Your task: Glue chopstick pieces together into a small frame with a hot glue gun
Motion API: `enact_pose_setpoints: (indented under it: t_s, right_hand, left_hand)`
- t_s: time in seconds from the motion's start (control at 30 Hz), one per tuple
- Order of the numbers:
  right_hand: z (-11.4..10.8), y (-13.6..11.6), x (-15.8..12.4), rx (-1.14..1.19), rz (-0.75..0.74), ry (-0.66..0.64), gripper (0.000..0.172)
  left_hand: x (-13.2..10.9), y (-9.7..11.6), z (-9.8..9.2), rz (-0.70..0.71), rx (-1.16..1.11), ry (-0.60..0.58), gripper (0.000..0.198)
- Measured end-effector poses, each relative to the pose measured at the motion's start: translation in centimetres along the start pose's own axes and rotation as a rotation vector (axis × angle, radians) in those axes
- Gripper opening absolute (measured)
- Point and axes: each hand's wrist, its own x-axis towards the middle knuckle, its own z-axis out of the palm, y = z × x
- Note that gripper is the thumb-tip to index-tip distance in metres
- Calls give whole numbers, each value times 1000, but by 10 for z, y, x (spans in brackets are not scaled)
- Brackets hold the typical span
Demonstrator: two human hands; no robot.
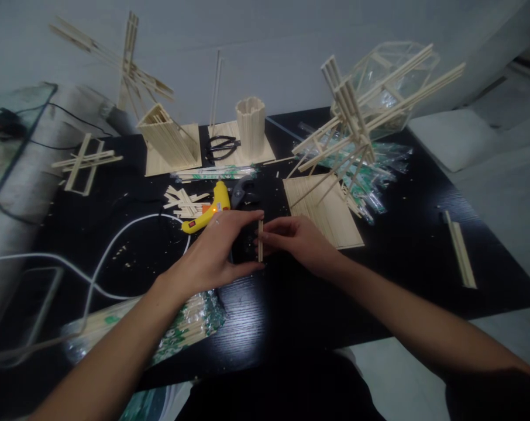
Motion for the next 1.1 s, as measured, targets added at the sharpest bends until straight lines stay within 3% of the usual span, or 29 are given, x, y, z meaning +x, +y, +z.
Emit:
enact_pose_setpoints:
  t_s: [0.43, 1.1]
  right_hand:
    - [-1, 1, -1, -38, 5, -17, 31]
    - [-2, 5, -1, -66, 41, -27, 30]
  left_hand:
    - [2, 3, -3, 33, 39, 29, 69]
    - [-2, -5, 0, 12, 25, 0, 76]
